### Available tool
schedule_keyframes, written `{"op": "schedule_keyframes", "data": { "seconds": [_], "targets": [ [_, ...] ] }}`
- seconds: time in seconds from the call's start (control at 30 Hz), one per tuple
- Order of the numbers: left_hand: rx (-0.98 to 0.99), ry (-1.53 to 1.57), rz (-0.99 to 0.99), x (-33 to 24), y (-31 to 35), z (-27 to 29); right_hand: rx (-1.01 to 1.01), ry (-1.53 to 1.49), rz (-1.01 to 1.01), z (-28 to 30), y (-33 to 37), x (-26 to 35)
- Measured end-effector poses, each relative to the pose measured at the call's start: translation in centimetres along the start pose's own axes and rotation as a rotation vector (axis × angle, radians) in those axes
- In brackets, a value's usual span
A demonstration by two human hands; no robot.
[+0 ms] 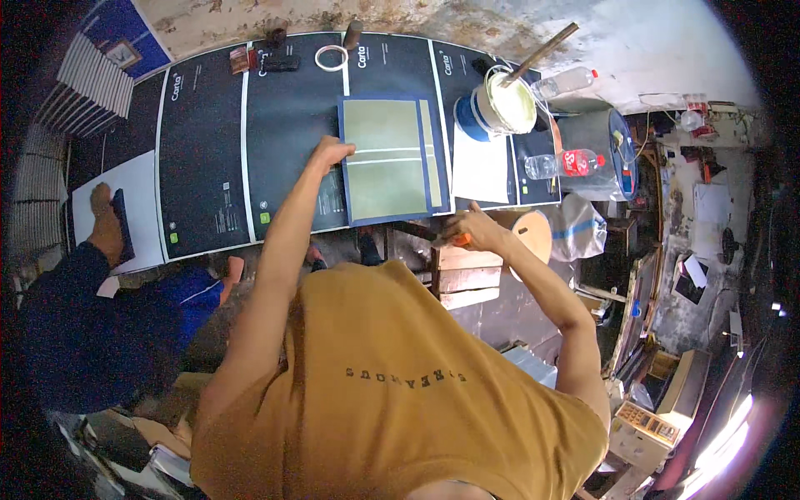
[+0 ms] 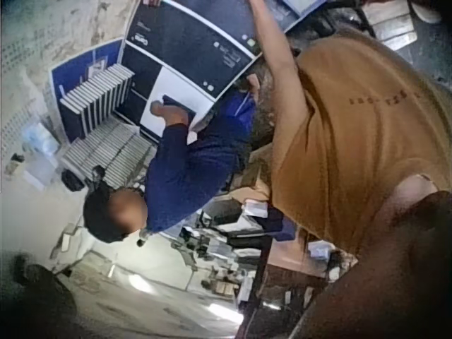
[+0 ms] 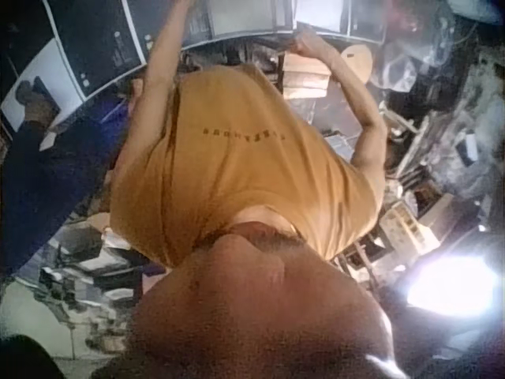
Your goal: The person applies glue to a rectangular sheet using a brush and then moves the sheet aside while working at a table.
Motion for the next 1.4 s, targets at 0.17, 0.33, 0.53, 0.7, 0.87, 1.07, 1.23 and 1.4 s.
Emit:
{"op": "schedule_keyframes", "data": {
  "seconds": [0.17,0.33,0.53,0.7,0.87,1.07,1.23,1.4],
  "targets": [
    [0.13,0.199,0.135,2.6,-0.3,0.0,-0.843,-0.506,-0.184,3.8,-1.0,-3.7],
    [0.026,0.018,0.016,0.4,1.4,-0.4,-1.333,-1.174,-0.672,1.6,-7.0,-5.1],
    [-0.012,0.075,0.083,0.8,1.7,-0.6,-1.113,-0.972,-1.063,-6.5,0.2,-8.0],
    [-0.005,0.021,0.024,0.9,1.3,-0.8,-1.502,-0.779,-0.886,-4.1,1.5,-6.0],
    [-0.053,0.009,0.034,0.8,3.0,-0.6,-1.251,-1.07,-0.847,-3.8,0.4,-0.5],
    [-0.157,-0.01,0.048,3.2,4.9,4.6,-1.339,-1.024,-1.334,-19.7,16.3,-5.9],
    [-0.257,0.033,0.156,10.8,8.8,16.3,-1.875,-1.338,-1.258,-20.8,22.2,-4.7],
    [-0.567,-0.356,0.201,13.4,11.9,25.1,-2.061,-1.924,-1.033,-16.8,19.6,-6.7]
  ]
}}
Point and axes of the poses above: each hand's wrist, its own y-axis away from the middle knuckle, its own z-axis out of the back of the hand, x = y × z, the point moved 6 cm from there along -y, towards the middle knuckle, and after that the axes turned 4 degrees about x, right-handed, at the moved point
